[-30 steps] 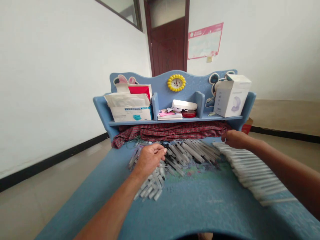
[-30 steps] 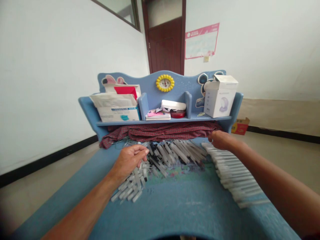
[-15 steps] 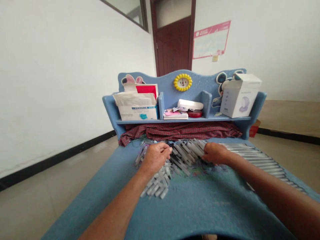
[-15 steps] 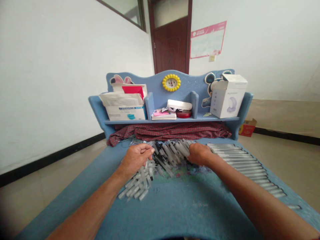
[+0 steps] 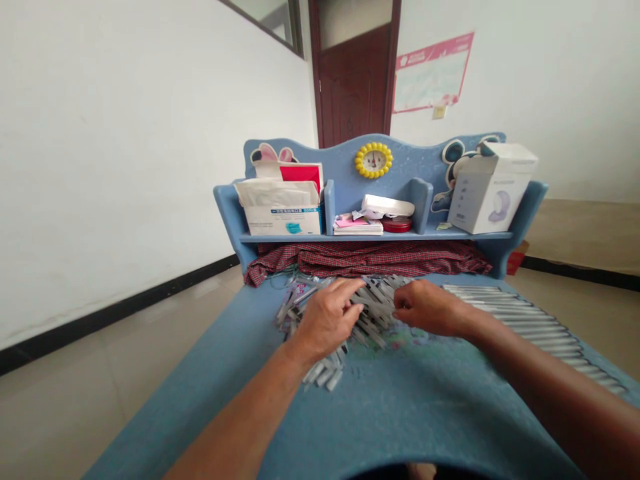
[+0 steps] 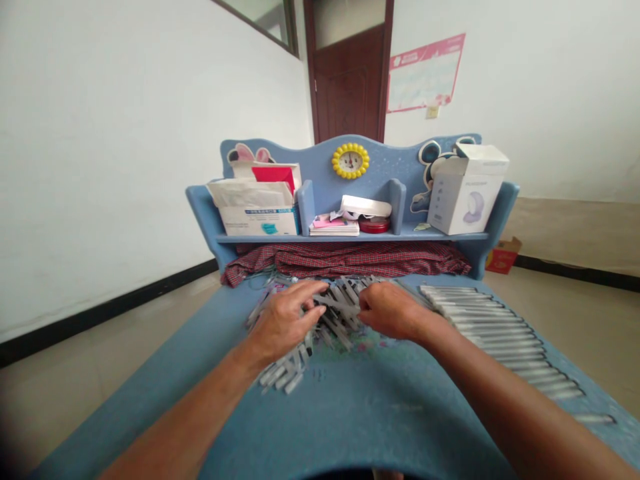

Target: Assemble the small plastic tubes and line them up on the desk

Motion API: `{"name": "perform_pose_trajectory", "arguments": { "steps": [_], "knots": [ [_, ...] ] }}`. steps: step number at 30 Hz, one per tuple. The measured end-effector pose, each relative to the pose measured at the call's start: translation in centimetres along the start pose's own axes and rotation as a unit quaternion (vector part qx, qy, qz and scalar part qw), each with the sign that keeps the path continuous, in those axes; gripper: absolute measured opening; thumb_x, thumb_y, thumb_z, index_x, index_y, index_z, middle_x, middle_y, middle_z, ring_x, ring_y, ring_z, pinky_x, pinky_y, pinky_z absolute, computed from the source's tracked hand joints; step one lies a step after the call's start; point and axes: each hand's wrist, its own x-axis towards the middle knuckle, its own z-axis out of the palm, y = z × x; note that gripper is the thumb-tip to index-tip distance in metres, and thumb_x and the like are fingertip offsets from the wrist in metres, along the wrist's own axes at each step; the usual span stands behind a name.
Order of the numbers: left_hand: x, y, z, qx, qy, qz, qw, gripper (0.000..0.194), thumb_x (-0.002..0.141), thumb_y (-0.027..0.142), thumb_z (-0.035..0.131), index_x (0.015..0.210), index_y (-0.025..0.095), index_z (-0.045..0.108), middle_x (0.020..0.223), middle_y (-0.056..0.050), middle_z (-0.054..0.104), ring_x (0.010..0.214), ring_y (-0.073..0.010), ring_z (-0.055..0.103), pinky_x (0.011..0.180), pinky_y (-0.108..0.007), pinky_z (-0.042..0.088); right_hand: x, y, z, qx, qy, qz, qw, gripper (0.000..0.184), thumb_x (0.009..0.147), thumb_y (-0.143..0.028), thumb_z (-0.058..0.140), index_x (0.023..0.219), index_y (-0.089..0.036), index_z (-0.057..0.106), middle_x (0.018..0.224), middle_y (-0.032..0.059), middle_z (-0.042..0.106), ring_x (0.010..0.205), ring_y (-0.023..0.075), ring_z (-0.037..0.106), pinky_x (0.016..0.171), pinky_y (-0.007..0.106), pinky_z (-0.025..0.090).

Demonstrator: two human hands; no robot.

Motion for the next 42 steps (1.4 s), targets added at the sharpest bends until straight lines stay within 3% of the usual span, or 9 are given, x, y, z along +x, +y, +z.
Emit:
{"name": "perform_pose_trajectory", "arguments": {
  "steps": [2,4,8,12,17,22,37,42],
  "knots": [
    [-0.3,0.3,0.2,0.041,-0.038,0.063,0.996,0.034,0.076,0.014,0.052,0.109,0.019,0.058,0.111,-0.007,0.06,0.088,-0.0144,0.059,0.079,-0.026,0.046,0.2,-1.0,-0.1,0.011,0.013,-0.029,0.999,0.016,0.073,-0.024,0.052,0.072,-0.019,0.067,0.066,0.0013,0.065,0.058,0.0108,0.054,0.052,0.021,0.031],
    [-0.4,0.3,0.2,0.083,-0.065,0.078,0.991,0.03,0.077,0.014,0.051,0.105,0.021,0.059,0.105,-0.006,0.061,0.094,-0.0164,0.058,0.081,-0.027,0.045,0.4,-1.9,-0.2,0.026,0.026,-0.052,0.998,0.016,0.074,-0.024,0.052,0.07,-0.018,0.066,0.064,0.0002,0.064,0.058,0.0101,0.053,0.052,0.02,0.03],
    [-0.3,-0.4,-0.3,0.16,-0.082,0.031,0.983,0.02,0.082,0.019,0.047,0.095,0.021,0.061,0.087,-0.005,0.062,0.084,-0.0166,0.059,0.076,-0.026,0.045,1.3,-2.9,-0.7,0.105,0.045,-0.075,0.991,0.019,0.076,-0.029,0.052,0.07,-0.016,0.065,0.059,-0.0002,0.062,0.054,0.0093,0.051,0.049,0.019,0.03],
    [0.2,-1.2,-1.2,0.235,-0.074,-0.026,0.969,0.021,0.085,0.022,0.042,0.09,0.019,0.061,0.083,-0.007,0.062,0.078,-0.0173,0.059,0.07,-0.027,0.043,2.4,-2.8,-0.3,0.218,0.037,-0.043,0.974,0.037,0.084,-0.042,0.042,0.084,-0.013,0.065,0.053,0.0014,0.061,0.048,0.0105,0.054,0.046,0.019,0.035],
    [0.3,-1.7,-1.6,0.286,-0.071,-0.088,0.951,0.022,0.085,0.022,0.041,0.094,0.018,0.06,0.088,-0.008,0.064,0.083,-0.0191,0.059,0.071,-0.028,0.042,3.4,-3.6,2.3,0.02,0.002,-0.009,1.0,0.022,0.078,-0.027,0.05,0.076,-0.016,0.068,0.072,0.0073,0.069,0.067,0.0167,0.063,0.059,0.023,0.042],
    [0.2,-1.5,-1.4,0.287,-0.085,-0.078,0.951,0.022,0.085,0.024,0.04,0.09,0.018,0.06,0.088,-0.008,0.064,0.082,-0.0202,0.06,0.069,-0.029,0.041,3.4,-4.9,3.7,-0.102,-0.026,0.022,0.994,0.026,0.076,-0.032,0.051,0.084,-0.015,0.069,0.086,0.0142,0.07,0.079,0.0242,0.065,0.065,0.029,0.046],
    [0.2,-1.5,-1.2,0.294,-0.114,-0.074,0.946,0.022,0.085,0.026,0.039,0.087,0.019,0.06,0.087,-0.008,0.064,0.082,-0.0201,0.06,0.07,-0.028,0.042,3.7,-4.3,3.9,-0.05,-0.084,0.04,0.994,0.027,0.07,-0.018,0.045,0.082,-0.013,0.069,0.084,0.015,0.07,0.078,0.0237,0.066,0.061,0.027,0.045],
    [0.3,-1.8,-1.1,0.292,-0.119,-0.078,0.946,0.022,0.085,0.027,0.039,0.086,0.018,0.06,0.087,-0.008,0.064,0.084,-0.0208,0.06,0.071,-0.029,0.042,3.6,-4.1,3.9,-0.04,-0.071,0.051,0.995,0.026,0.07,-0.026,0.047,0.081,-0.015,0.069,0.083,0.0134,0.07,0.076,0.0243,0.065,0.062,0.029,0.046]
  ]
}}
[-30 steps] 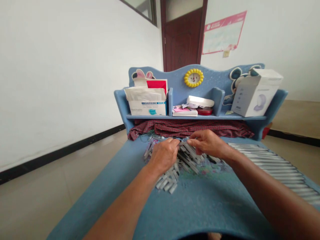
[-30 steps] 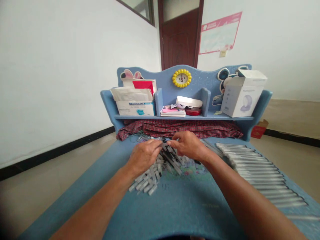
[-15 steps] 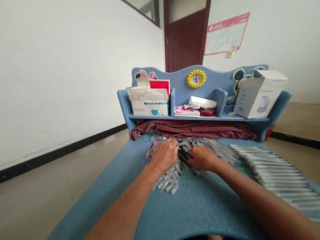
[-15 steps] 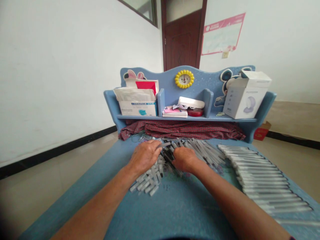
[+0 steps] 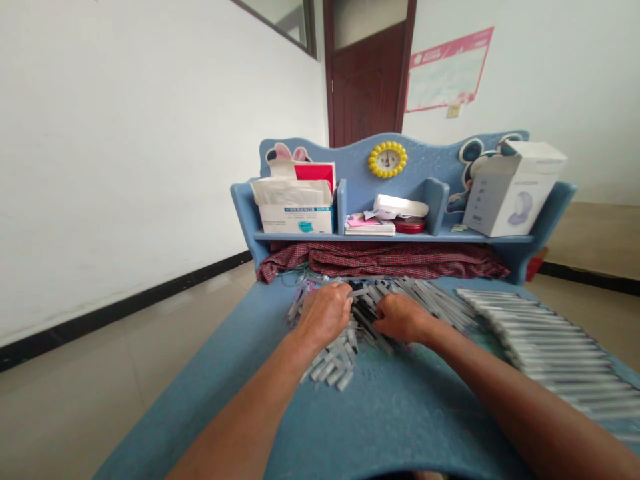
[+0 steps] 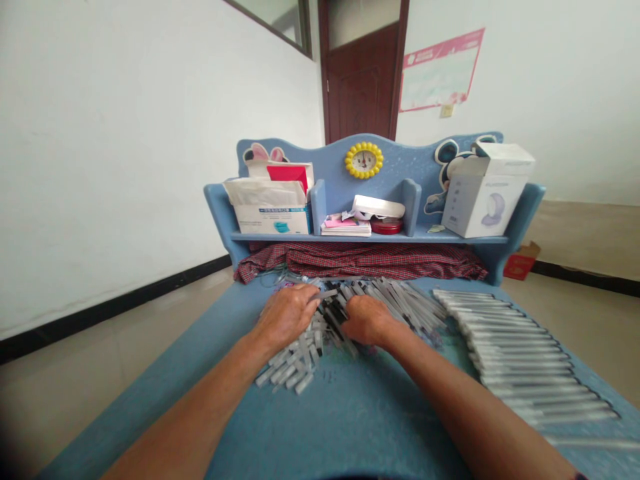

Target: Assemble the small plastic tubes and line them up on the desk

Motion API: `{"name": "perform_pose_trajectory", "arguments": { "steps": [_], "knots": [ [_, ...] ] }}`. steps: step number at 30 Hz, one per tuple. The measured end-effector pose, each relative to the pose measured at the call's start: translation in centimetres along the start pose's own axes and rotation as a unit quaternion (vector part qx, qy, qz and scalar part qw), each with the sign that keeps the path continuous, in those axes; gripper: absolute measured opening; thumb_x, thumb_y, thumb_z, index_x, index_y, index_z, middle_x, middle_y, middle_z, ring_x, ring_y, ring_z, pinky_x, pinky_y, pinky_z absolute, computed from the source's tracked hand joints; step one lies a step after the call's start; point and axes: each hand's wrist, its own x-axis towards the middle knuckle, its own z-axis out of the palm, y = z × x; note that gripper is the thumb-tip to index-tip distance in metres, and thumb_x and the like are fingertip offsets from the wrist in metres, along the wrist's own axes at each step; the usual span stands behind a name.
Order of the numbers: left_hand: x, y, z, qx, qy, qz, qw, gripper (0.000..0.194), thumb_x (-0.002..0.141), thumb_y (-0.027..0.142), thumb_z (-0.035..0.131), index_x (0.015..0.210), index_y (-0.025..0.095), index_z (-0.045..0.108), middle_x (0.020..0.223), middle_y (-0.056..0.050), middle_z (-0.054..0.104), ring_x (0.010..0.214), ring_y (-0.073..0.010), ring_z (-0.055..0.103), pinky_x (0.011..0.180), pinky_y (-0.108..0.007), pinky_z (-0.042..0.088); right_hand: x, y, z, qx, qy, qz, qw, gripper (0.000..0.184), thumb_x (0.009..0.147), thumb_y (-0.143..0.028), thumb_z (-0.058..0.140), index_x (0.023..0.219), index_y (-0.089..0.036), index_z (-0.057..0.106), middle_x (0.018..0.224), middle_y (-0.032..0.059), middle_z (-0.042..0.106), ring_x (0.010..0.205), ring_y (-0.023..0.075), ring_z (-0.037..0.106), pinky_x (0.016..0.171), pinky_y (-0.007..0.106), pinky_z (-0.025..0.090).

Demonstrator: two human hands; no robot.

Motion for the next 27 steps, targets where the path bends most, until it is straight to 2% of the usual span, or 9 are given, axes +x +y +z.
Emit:
{"name": "perform_pose_trajectory", "arguments": {
  "steps": [3,8,12,15,17,21,27],
  "knots": [
    [0.0,-0.1,0.2,-0.001,0.003,0.001,1.0,0.022,0.085,0.027,0.04,0.085,0.019,0.06,0.087,-0.008,0.064,0.084,-0.0207,0.061,0.071,-0.029,0.042,0.1,-0.2,0.3,0.009,0.012,0.011,1.0,0.03,0.074,-0.034,0.046,0.082,-0.015,0.068,0.087,0.0143,0.069,0.078,0.0246,0.065,0.064,0.03,0.047],
    [0.0,-0.1,0.5,0.004,-0.002,0.006,1.0,0.02,0.085,0.026,0.04,0.083,0.019,0.059,0.087,-0.008,0.064,0.083,-0.021,0.061,0.07,-0.029,0.042,0.7,-0.1,0.6,-0.004,0.032,0.024,0.999,0.029,0.077,-0.028,0.044,0.084,-0.014,0.069,0.089,0.0155,0.069,0.081,0.0239,0.065,0.064,0.028,0.045],
    [0.2,-0.7,0.3,0.006,-0.007,-0.003,1.0,0.019,0.084,0.025,0.042,0.085,0.019,0.06,0.087,-0.008,0.064,0.083,-0.0201,0.061,0.071,-0.028,0.042,0.8,1.7,-0.8,0.046,0.074,0.008,0.996,0.026,0.077,-0.027,0.044,0.073,-0.016,0.068,0.072,0.0099,0.07,0.067,0.0172,0.064,0.058,0.022,0.041],
    [0.3,-1.6,0.1,0.012,-0.001,-0.032,0.999,0.018,0.083,0.024,0.043,0.088,0.019,0.06,0.088,-0.007,0.064,0.084,-0.0195,0.06,0.071,-0.028,0.042,0.5,3.5,-2.3,0.136,0.093,-0.024,0.986,0.026,0.078,-0.026,0.043,0.071,-0.016,0.066,0.048,0.003,0.061,0.048,0.0119,0.057,0.052,0.02,0.039],
    [0.3,-2.1,-0.1,0.017,0.01,-0.059,0.998,0.018,0.083,0.024,0.043,0.089,0.019,0.06,0.089,-0.007,0.064,0.085,-0.0195,0.06,0.072,-0.028,0.042,0.2,4.6,-3.0,0.191,0.101,-0.041,0.976,0.025,0.078,-0.026,0.043,0.069,-0.015,0.064,0.04,-0.0001,0.055,0.041,0.0103,0.053,0.049,0.019,0.038],
    [0.4,-2.9,-0.4,0.032,0.027,-0.113,0.993,0.019,0.082,0.022,0.043,0.092,0.018,0.059,0.093,-0.007,0.064,0.087,-0.0204,0.06,0.073,-0.028,0.042,-0.1,5.8,-3.5,0.251,0.093,-0.069,0.961,0.024,0.078,-0.029,0.044,0.067,-0.015,0.061,0.038,-0.0025,0.051,0.036,0.0091,0.047,0.044,0.019,0.036],
    [0.4,-3.7,-0.3,0.055,0.022,-0.156,0.986,0.019,0.081,0.021,0.042,0.09,0.018,0.059,0.091,-0.008,0.064,0.087,-0.0213,0.061,0.072,-0.029,0.042,-0.2,5.7,-3.5,0.268,0.091,-0.095,0.954,0.025,0.078,-0.031,0.044,0.063,-0.016,0.058,0.038,-0.003,0.051,0.036,0.0088,0.047,0.044,0.019,0.036]
  ]
}}
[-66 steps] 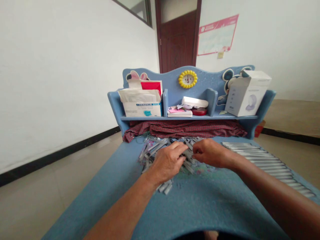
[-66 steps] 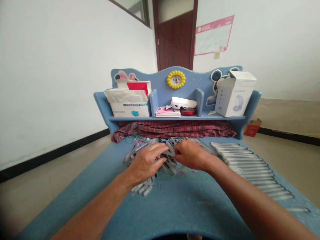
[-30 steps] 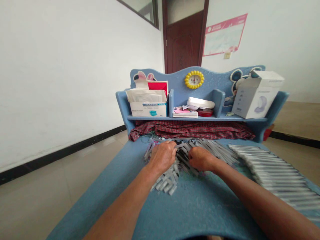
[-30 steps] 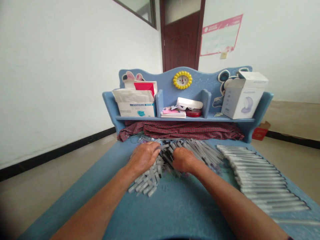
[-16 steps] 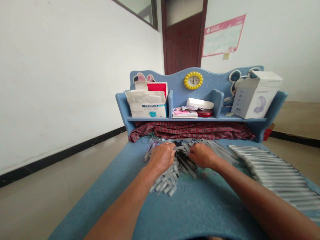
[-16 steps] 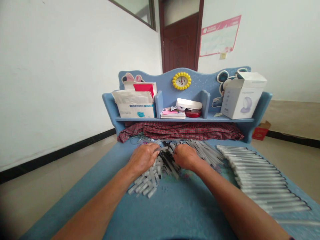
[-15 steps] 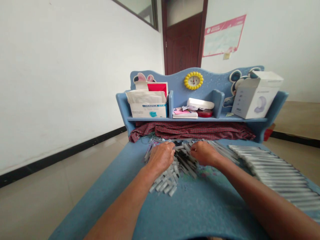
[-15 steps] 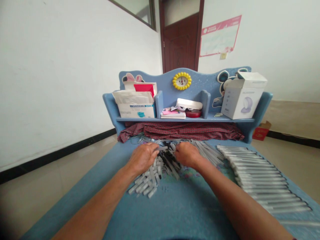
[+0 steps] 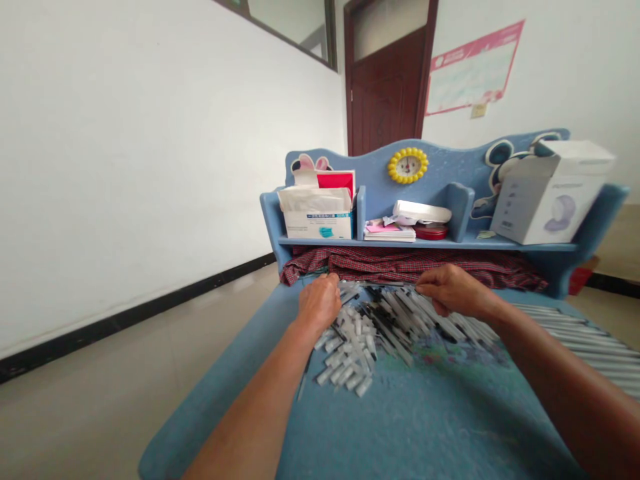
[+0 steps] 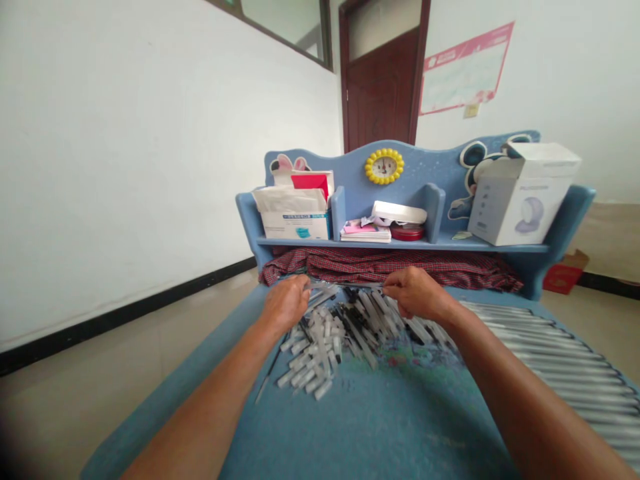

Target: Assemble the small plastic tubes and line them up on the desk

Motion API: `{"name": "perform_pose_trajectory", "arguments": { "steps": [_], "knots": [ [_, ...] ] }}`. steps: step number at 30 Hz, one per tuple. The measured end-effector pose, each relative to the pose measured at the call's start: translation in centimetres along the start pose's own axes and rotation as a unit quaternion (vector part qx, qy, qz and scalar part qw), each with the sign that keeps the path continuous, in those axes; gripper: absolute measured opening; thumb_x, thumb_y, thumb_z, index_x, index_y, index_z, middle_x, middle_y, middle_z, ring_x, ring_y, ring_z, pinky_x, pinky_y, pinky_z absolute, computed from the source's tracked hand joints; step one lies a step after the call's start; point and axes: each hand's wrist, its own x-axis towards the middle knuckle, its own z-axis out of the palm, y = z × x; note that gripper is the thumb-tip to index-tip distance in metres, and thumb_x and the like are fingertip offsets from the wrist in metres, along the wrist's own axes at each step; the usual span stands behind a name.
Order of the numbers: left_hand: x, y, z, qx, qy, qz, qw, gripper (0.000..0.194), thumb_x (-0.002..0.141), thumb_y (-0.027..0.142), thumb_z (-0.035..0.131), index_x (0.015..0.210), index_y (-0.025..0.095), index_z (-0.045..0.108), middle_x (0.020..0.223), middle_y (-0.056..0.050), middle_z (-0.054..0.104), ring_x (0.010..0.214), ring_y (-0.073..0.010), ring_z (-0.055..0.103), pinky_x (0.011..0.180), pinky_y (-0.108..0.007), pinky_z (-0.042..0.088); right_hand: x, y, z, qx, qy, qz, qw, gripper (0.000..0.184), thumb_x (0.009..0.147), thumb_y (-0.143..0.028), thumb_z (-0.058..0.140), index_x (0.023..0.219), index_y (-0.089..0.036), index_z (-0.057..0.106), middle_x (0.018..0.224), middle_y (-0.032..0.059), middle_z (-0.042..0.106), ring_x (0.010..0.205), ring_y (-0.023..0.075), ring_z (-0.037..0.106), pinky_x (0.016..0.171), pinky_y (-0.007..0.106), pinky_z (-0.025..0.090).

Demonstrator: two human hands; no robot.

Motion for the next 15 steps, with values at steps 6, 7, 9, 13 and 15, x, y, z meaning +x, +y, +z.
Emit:
{"name": "perform_pose_trajectory", "arguments": {
  "steps": [6,7,9,13,15],
  "knots": [
    [-0.01,0.18,0.2,-0.01,-0.013,0.015,1.0,0.019,0.081,0.021,0.043,0.09,0.018,0.059,0.091,-0.007,0.063,0.086,-0.0198,0.061,0.072,-0.027,0.042,-0.01,-0.28,0.28,-0.022,-0.003,0.005,1.0,0.025,0.077,-0.03,0.045,0.061,-0.016,0.058,0.038,-0.0024,0.052,0.037,0.009,0.047,0.046,0.019,0.037],
    [-0.04,0.22,0.18,-0.012,-0.012,0.019,1.0,0.018,0.082,0.021,0.042,0.089,0.018,0.059,0.091,-0.007,0.063,0.086,-0.0196,0.06,0.072,-0.027,0.042,-0.01,-0.27,0.26,-0.02,-0.004,0.005,1.0,0.025,0.077,-0.03,0.045,0.061,-0.016,0.058,0.039,-0.0024,0.052,0.037,0.009,0.047,0.046,0.019,0.037],
    [-0.08,0.24,0.12,-0.015,-0.013,0.023,1.0,0.018,0.082,0.022,0.042,0.088,0.018,0.059,0.09,-0.007,0.063,0.085,-0.0193,0.06,0.071,-0.027,0.042,-0.02,-0.21,0.17,-0.012,-0.007,0.004,1.0,0.025,0.077,-0.03,0.044,0.061,-0.016,0.057,0.039,-0.0023,0.052,0.037,0.0091,0.048,0.045,0.019,0.037],
    [-0.11,0.13,0.05,-0.021,-0.014,0.026,0.999,0.018,0.082,0.021,0.043,0.089,0.018,0.059,0.09,-0.008,0.062,0.085,-0.0195,0.06,0.072,-0.027,0.042,0.0,-0.03,0.03,0.001,-0.007,0.007,1.0,0.025,0.078,-0.031,0.044,0.065,-0.016,0.059,0.038,-0.0027,0.051,0.036,0.0094,0.048,0.044,0.019,0.037],
    [-0.13,0.15,0.05,-0.027,-0.02,0.033,0.999,0.017,0.082,0.021,0.043,0.089,0.018,0.059,0.089,-0.008,0.062,0.085,-0.02,0.06,0.072,-0.028,0.042,0.0,0.0,0.06,-0.003,-0.009,0.0,1.0,0.025,0.078,-0.031,0.044,0.063,-0.016,0.058,0.039,-0.0025,0.051,0.036,0.0092,0.048,0.045,0.019,0.037]
  ]
}}
